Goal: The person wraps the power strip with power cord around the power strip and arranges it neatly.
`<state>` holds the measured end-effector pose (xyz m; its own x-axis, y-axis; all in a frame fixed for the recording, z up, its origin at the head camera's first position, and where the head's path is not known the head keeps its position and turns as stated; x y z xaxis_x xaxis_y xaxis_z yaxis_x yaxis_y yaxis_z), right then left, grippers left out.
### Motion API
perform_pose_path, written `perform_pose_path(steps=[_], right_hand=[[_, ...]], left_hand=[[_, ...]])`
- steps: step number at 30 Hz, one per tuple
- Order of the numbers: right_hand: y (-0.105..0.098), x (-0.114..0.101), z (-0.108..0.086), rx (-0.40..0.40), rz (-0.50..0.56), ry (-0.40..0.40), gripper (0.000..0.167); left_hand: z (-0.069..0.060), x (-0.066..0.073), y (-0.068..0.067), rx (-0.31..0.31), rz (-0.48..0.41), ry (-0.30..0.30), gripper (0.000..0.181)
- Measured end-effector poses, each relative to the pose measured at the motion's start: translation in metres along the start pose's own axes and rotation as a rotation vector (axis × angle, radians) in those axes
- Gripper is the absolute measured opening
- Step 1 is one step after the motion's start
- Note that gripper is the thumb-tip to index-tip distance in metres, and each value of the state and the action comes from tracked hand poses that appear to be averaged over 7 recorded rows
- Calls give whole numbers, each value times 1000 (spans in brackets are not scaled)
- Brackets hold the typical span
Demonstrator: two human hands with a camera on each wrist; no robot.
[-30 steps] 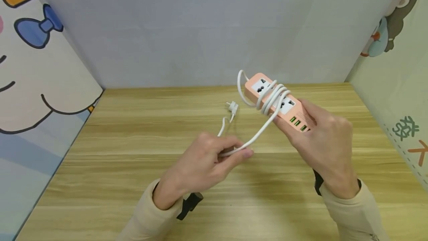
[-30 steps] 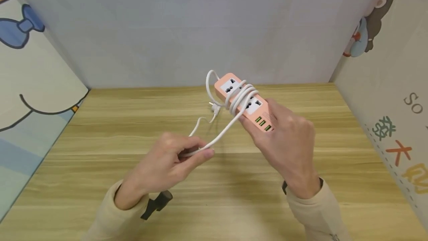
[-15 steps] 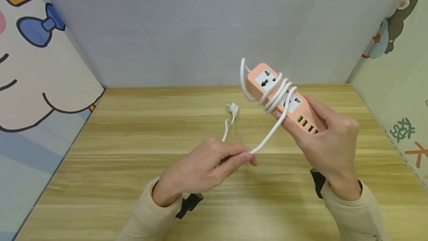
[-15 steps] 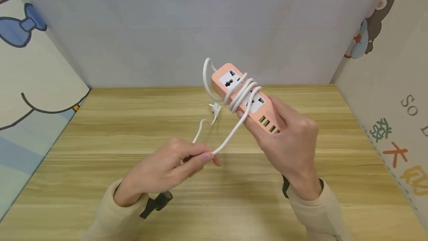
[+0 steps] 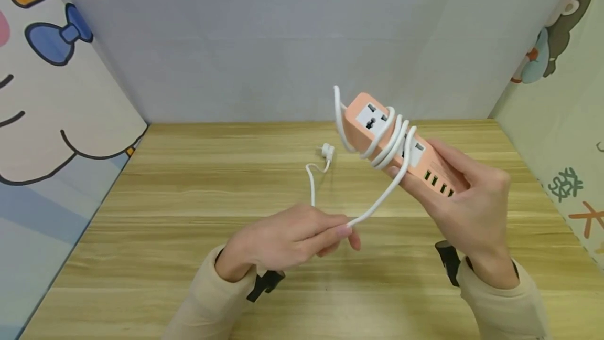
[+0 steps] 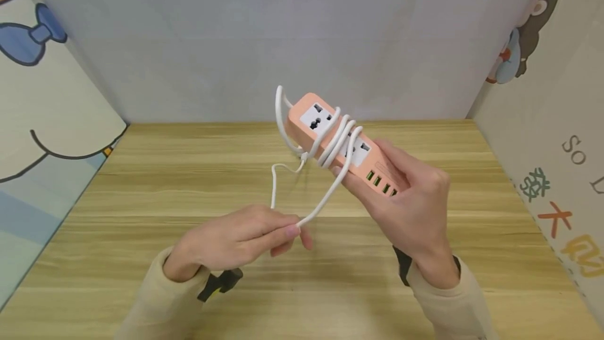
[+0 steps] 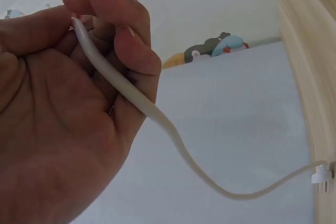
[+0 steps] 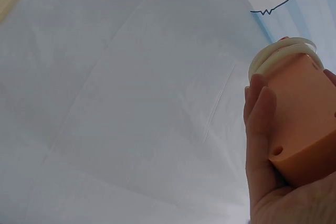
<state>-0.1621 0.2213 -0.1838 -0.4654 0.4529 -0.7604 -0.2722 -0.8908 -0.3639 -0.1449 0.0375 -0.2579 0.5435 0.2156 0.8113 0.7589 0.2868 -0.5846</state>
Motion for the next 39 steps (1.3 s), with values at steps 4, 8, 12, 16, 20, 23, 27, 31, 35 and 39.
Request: perform_pose_path(steps=[4,8,12,16,20,23,27,31,35,39], right_hand=[[1,0,-1,-30,6,-6,51],[4,-1,-1,-64,17,-12,53],[7,-2,-1,-91,24,-11,54],[7,-2,-2,-107,19,-10,54],[8,-4,-3,-131,8,-23,55],[9,-5,-3,-155,4,-33,55],[10,-6,-3,-179,15,-30,56],[12,-8,-4,-203,33,-45,57],[15,-9,-6,-239,49,-50,59],[16,-10,-8,-259,76,-47,59]], left_hand=[[1,-7,2,-19,5,-30,37],[1,-15,1,-16,30,-75,38],[2,-20,0,-20,53,-106,39],[3,-23,0,-27,62,-125,39],[3,-29,0,-36,47,-173,41],[4,-37,0,-34,48,-220,43],[3,-44,-3,-11,83,-262,44],[3,-47,-6,12,115,-271,42],[3,-51,-7,29,102,-265,41],[2,-62,-10,56,87,-313,40]])
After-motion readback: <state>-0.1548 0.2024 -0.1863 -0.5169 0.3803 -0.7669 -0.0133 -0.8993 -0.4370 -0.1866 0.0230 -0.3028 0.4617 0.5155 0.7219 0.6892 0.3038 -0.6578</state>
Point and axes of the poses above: each hand's wrist, its own z-axis towards the middle knuckle, its own y-axis out of the palm, x = y × z, the point moved 9 cm from there along z, towards the middle knuckle, and after that the axes turned 6 degrees about -x, right-handed, at the moved point
